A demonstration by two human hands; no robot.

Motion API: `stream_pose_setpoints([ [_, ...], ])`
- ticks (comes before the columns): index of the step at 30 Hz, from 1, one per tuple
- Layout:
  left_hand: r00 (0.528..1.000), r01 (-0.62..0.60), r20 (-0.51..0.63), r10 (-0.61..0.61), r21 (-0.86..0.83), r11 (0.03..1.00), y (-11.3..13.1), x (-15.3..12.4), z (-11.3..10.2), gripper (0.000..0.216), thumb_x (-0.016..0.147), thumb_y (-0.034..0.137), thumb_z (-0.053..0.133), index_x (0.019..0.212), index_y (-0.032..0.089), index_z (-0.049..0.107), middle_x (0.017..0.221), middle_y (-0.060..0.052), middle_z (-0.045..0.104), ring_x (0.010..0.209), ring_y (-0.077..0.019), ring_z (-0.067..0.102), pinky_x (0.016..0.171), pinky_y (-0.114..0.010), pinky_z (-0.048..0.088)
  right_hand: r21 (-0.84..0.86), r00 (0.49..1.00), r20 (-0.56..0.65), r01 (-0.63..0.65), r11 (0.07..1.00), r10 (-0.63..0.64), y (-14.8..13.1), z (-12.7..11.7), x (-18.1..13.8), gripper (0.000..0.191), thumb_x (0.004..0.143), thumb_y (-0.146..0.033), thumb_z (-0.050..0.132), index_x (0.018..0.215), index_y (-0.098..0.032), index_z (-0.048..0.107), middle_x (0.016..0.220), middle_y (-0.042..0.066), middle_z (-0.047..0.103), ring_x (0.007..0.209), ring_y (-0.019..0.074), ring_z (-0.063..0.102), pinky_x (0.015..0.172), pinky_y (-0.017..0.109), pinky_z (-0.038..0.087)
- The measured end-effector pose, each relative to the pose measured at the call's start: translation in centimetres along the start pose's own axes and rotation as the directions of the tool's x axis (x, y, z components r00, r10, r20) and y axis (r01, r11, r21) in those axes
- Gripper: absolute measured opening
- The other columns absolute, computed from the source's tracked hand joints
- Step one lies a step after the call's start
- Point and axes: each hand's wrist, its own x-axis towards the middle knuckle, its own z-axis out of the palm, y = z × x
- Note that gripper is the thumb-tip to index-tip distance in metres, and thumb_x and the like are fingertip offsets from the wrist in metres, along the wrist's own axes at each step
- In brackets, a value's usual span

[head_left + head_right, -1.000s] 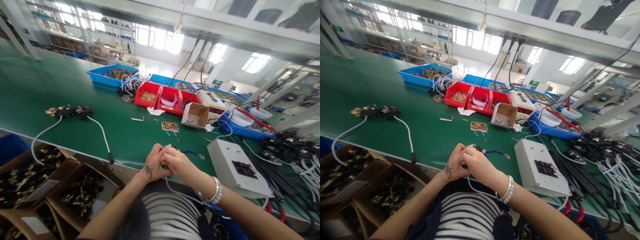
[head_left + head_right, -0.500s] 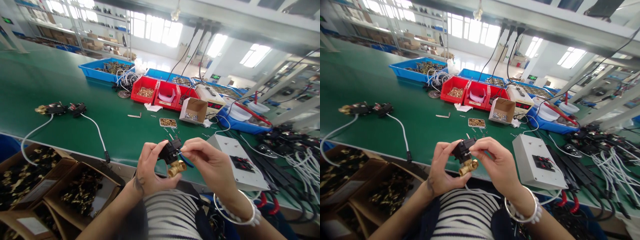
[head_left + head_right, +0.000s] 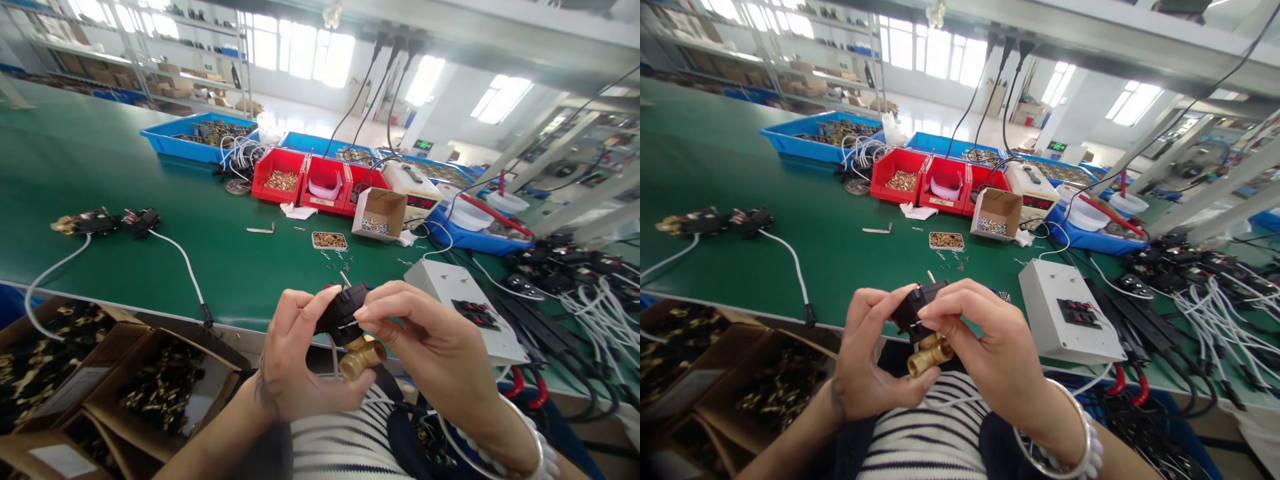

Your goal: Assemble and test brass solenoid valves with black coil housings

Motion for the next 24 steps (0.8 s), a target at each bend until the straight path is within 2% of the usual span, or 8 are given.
stream_pose_setpoints([
  [3,0.999,0.046,0.003,-0.046,-0.028,0.999,0.1,-0.1,0.0,0.068,0.065,0.035,0.068,0.128,0.021,0.049,0.098,-0.005,0.054,0.084,-0.0199,0.057,0.070,-0.032,0.057,0.025,1.000,0.016,-0.025,0.999,0.025,-0.2,-0.2,0.1,0.015,0.092,-0.015,0.063,0.087,-0.027,0.069,0.085,0.001,0.069,0.078,0.0174,0.066,0.076,0.031,0.057],
  [7,0.996,0.032,0.085,-0.030,-0.027,0.999,-0.1,-0.4,-0.2,0.076,0.063,0.034,0.074,0.134,0.024,0.047,0.101,-0.005,0.055,0.087,-0.0214,0.058,0.072,-0.033,0.058,0.046,0.998,0.026,-0.050,0.998,0.049,-0.2,-0.4,0.0,0.013,0.091,-0.017,0.065,0.085,-0.027,0.069,0.083,0.001,0.070,0.077,0.0177,0.066,0.075,0.031,0.057],
  [13,0.998,0.067,0.023,-0.065,-0.061,0.996,0.3,-0.2,0.1,0.069,0.063,0.035,0.071,0.128,0.022,0.051,0.097,-0.005,0.055,0.083,-0.0196,0.058,0.071,-0.031,0.057,0.008,1.000,0.004,0.011,1.000,-0.011,0.0,-0.3,-0.1,0.019,0.091,-0.010,0.063,0.087,-0.027,0.069,0.085,0.000,0.069,0.078,0.0153,0.066,0.073,0.027,0.056],
  [15,0.998,0.062,0.036,-0.060,-0.058,0.996,0.3,0.0,0.0,0.068,0.064,0.036,0.069,0.128,0.021,0.051,0.096,-0.005,0.055,0.083,-0.0193,0.058,0.070,-0.031,0.057,-0.010,0.999,0.017,0.033,0.999,-0.033,0.1,-0.2,-0.2,0.019,0.091,-0.010,0.061,0.089,-0.026,0.069,0.086,0.001,0.069,0.079,0.0160,0.066,0.072,0.028,0.056],
  [20,0.996,0.039,0.085,-0.033,-0.074,0.997,-0.1,0.5,-0.7,0.067,0.065,0.035,0.070,0.128,0.020,0.052,0.094,-0.004,0.055,0.079,-0.0179,0.057,0.066,-0.031,0.057,0.016,1.000,0.006,-0.007,1.000,0.007,0.6,0.2,-0.1,0.013,0.091,-0.015,0.064,0.087,-0.025,0.070,0.086,0.002,0.066,0.079,0.0169,0.065,0.074,0.030,0.056],
  [24,0.981,0.147,0.155,-0.114,-0.219,0.965,-0.3,0.6,-1.1,0.063,0.067,0.033,0.071,0.126,0.021,0.055,0.091,-0.002,0.053,0.079,-0.0169,0.055,0.063,-0.029,0.056,0.033,1.000,0.011,-0.020,0.999,0.020,0.7,0.6,0.4,0.008,0.092,-0.022,0.066,0.086,-0.025,0.071,0.084,0.002,0.064,0.077,0.0168,0.064,0.073,0.030,0.057],
])
